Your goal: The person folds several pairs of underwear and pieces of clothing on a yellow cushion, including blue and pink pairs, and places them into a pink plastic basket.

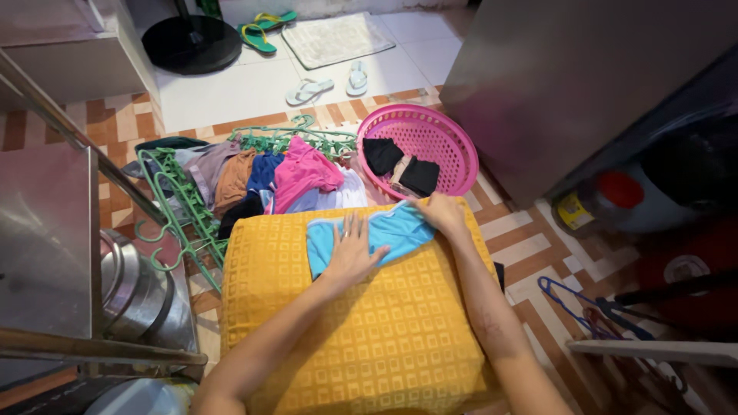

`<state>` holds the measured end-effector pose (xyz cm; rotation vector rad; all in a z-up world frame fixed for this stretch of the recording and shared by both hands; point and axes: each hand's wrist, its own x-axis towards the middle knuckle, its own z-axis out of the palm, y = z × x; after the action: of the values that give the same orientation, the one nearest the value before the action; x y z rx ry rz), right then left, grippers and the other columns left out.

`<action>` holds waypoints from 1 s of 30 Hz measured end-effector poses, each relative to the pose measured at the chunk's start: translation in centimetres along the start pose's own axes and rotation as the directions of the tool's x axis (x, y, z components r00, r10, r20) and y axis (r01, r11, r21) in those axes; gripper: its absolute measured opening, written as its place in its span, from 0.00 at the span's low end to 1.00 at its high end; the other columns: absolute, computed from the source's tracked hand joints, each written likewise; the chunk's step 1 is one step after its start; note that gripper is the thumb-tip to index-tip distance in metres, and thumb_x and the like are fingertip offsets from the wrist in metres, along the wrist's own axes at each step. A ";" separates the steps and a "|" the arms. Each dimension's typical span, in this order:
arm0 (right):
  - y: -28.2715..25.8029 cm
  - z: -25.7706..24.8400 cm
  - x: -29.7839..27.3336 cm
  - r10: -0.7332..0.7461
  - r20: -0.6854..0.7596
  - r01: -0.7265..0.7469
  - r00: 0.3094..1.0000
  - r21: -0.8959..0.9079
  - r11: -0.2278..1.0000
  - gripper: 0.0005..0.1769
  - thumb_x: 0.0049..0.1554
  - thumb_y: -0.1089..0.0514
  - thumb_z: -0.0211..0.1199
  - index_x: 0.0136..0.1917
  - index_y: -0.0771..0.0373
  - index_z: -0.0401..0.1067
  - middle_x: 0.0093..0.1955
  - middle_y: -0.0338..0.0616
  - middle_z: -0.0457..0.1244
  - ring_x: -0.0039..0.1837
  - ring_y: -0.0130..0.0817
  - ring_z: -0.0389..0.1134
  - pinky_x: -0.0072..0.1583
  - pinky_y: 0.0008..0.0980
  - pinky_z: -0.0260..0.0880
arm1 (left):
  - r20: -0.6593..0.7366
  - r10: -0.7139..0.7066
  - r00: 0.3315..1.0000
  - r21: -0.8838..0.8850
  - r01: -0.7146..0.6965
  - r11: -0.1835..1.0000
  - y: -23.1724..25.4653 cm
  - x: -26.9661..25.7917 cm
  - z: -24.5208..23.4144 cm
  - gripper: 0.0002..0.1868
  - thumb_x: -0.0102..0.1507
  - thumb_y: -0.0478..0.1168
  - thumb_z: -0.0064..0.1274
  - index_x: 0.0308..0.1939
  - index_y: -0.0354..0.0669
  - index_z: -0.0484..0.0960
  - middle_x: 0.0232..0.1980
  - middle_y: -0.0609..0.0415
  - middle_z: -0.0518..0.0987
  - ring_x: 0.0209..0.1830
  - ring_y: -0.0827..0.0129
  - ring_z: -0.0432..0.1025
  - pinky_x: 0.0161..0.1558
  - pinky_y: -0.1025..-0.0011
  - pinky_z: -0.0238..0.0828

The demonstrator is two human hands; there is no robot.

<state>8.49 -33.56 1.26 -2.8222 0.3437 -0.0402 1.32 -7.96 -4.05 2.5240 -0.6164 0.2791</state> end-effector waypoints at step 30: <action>-17.3 5.0 -5.9 -0.607 0.466 -0.107 0.643 0.840 0.532 0.15 0.62 0.55 0.56 0.62 0.56 0.63 0.33 0.39 0.64 0.26 0.26 0.65 0.30 0.26 0.62 | 0.560 -0.172 0.810 -0.761 0.585 0.280 -13.0 0.7 -4.2 0.36 0.68 0.67 0.40 0.53 0.33 0.76 0.34 0.46 0.77 0.35 0.57 0.77 0.33 0.55 0.79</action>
<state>7.06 -14.66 1.63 -1.6749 -0.2951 0.6803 7.83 3.89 -5.97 1.4650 -0.1245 -0.6338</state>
